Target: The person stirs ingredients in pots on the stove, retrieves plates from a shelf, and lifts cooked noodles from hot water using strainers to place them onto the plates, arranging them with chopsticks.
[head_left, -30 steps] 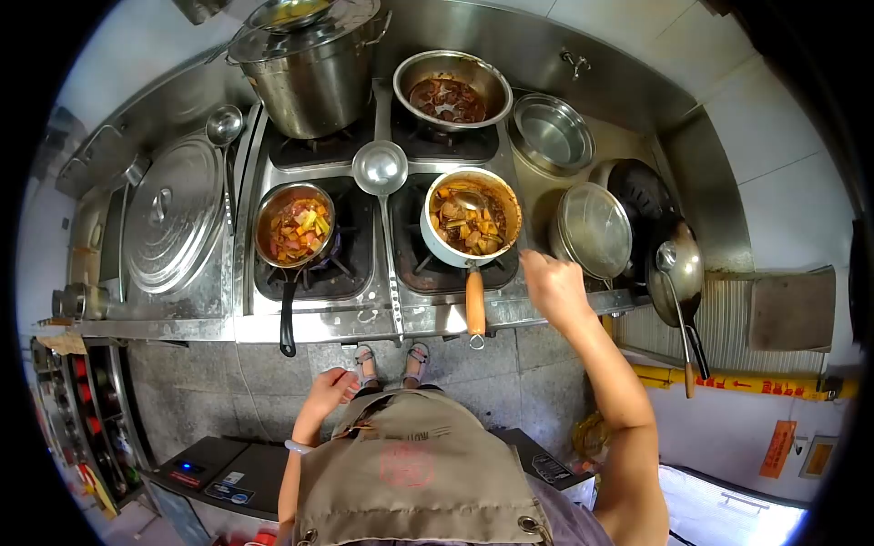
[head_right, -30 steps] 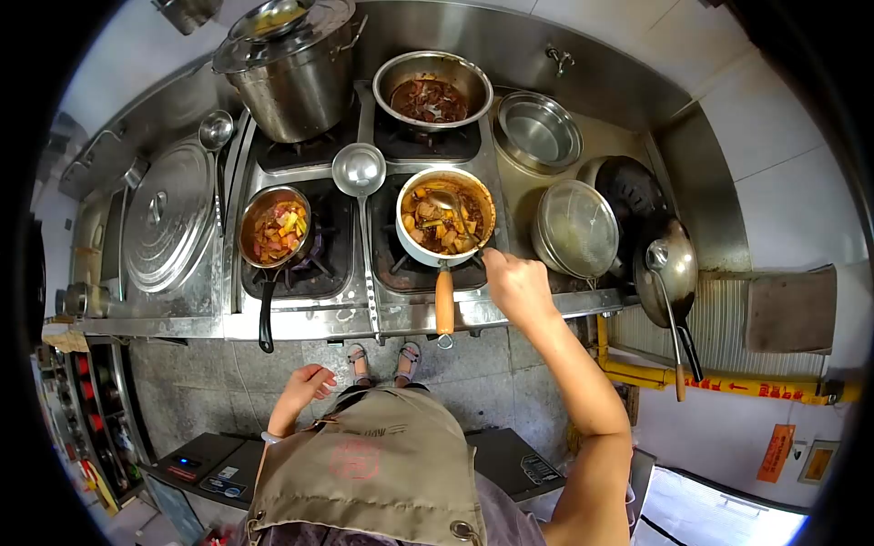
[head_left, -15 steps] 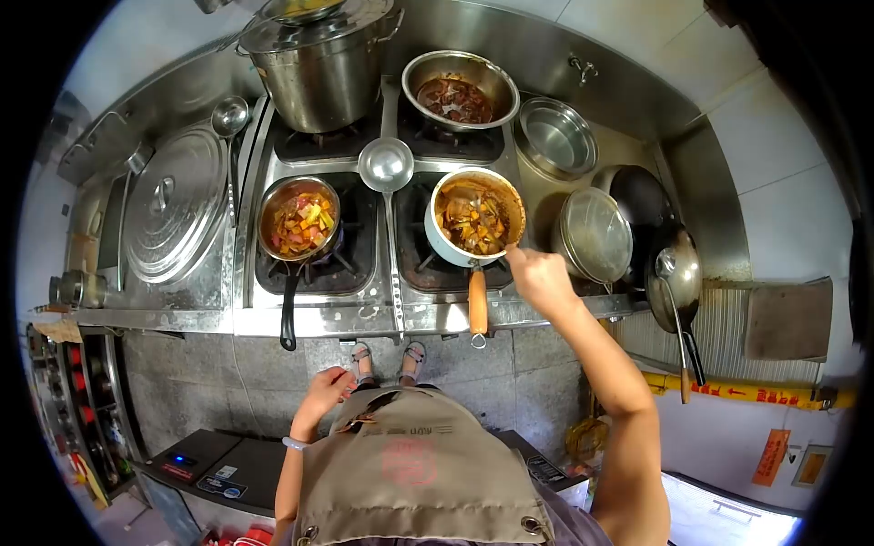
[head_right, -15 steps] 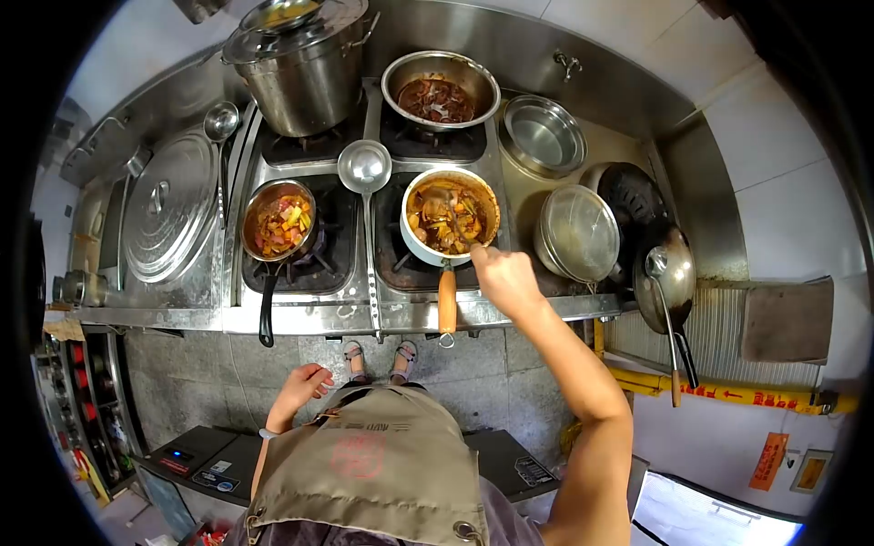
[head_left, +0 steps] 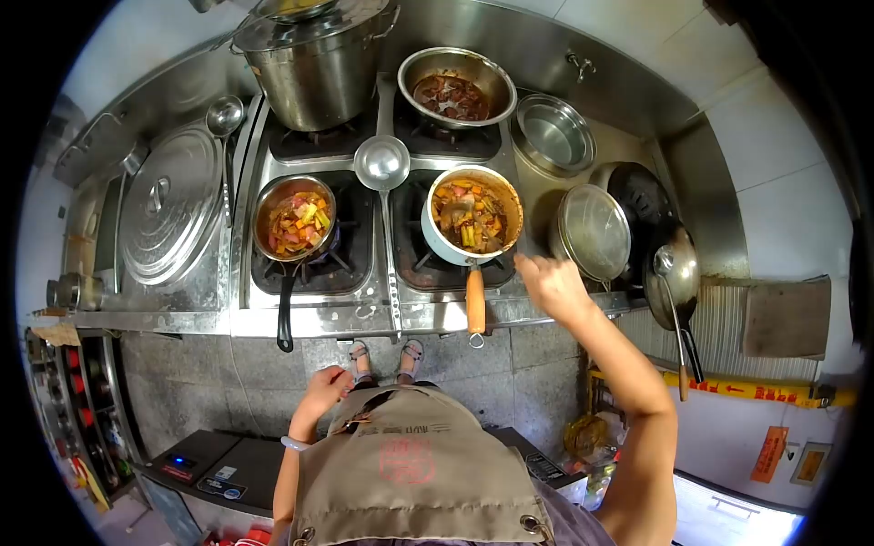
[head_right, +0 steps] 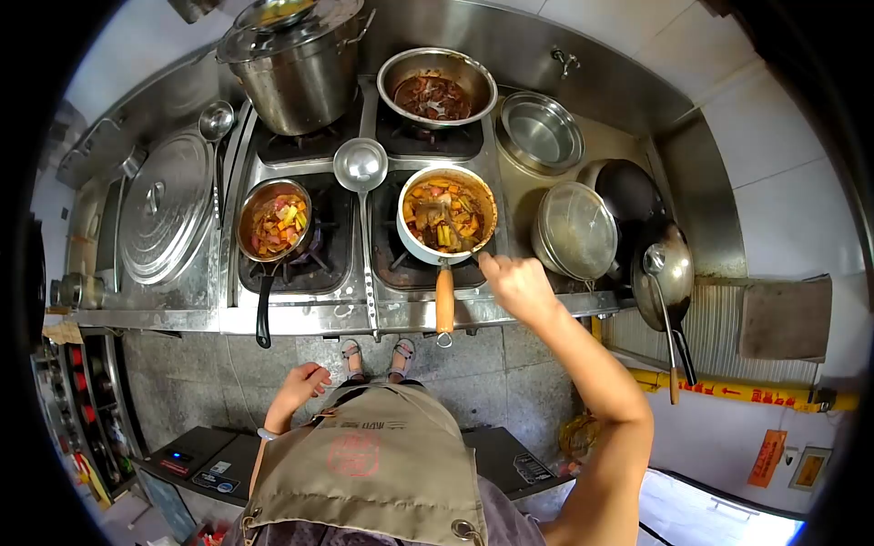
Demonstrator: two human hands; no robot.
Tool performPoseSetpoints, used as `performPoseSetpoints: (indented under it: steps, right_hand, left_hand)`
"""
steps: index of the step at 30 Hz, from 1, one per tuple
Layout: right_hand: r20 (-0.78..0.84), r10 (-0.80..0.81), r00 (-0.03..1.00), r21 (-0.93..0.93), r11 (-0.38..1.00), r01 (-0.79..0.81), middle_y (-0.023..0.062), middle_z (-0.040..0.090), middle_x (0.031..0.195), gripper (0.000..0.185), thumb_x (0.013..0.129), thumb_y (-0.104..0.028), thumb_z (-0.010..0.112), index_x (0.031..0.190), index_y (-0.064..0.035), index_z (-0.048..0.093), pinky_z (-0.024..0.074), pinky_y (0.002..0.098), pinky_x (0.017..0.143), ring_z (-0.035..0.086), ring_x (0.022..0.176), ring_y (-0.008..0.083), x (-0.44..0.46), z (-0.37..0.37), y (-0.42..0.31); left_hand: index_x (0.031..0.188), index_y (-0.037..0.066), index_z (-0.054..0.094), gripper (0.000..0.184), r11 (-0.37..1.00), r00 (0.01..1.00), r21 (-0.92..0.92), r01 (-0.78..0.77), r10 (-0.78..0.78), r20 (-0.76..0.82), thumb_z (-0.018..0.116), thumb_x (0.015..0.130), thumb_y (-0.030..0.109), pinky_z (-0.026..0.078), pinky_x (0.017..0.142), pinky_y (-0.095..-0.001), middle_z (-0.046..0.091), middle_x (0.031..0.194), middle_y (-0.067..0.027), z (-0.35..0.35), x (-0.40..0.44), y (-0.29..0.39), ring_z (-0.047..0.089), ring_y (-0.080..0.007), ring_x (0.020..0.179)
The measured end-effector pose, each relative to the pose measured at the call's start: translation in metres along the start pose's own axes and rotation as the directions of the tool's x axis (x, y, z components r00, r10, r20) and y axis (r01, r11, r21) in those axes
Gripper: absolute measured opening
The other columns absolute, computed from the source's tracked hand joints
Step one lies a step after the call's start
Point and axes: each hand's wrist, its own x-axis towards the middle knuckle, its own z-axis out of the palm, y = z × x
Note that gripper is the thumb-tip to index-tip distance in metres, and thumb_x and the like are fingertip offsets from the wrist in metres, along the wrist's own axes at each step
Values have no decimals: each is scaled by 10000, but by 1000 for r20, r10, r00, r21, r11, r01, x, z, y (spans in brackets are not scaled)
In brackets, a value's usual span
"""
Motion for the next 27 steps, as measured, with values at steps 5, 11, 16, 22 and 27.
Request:
performPoseSetpoints:
  steps: [5, 11, 16, 22, 27]
  right_hand:
    - [61, 71, 996, -70, 995, -67, 125, 556, 572, 196, 643, -27, 515, 828, 26, 553, 449, 334, 434, 572, 479, 247, 11, 15, 9]
    - [231, 365, 902, 378, 820, -429, 248, 559, 627, 148, 710, -40, 488, 634, 55, 573, 467, 424, 566, 575, 607, 390, 39, -31, -7]
    - [666, 567, 485, 598, -16, -801, 148, 490, 519, 189, 747, -109, 548, 705, 73, 571, 434, 348, 526, 521, 517, 169, 60, -22, 34]
    - [-139, 461, 877, 522, 786, -331, 226, 479, 522, 90, 740, -50, 520, 710, 24, 563, 400, 395, 424, 509, 456, 370, 31, -1, 19]
    - [-2, 189, 982, 232, 955, -183, 194, 523, 575, 24, 739, -16, 512, 724, -7, 529, 431, 420, 450, 546, 512, 354, 15, 27, 10]
  left_hand:
    - [826, -30, 598, 253, 999, 1000, -32, -1, 1, -4, 528, 845, 212, 452, 564, -246, 614, 736, -68, -1, 1, 8, 552, -119, 621]
    - [873, -16, 601, 270, 1000, 991, 6, 6, -7, 136, 516, 855, 240, 455, 586, -241, 622, 789, -59, 12, 5, 31, 554, -107, 641]
    - [885, -15, 601, 272, 993, 964, -14, -114, 114, 241, 509, 861, 239, 459, 590, -244, 623, 802, -58, 32, 28, 39, 556, -108, 642]
    - [890, 0, 601, 258, 987, 953, -5, -164, 159, 259, 515, 865, 242, 454, 588, -233, 627, 789, -44, 37, 30, 36, 552, -96, 645]
    - [904, 22, 601, 253, 986, 946, 75, -152, 123, 299, 508, 875, 256, 449, 589, -216, 632, 813, -24, 43, 29, 42, 543, -77, 661]
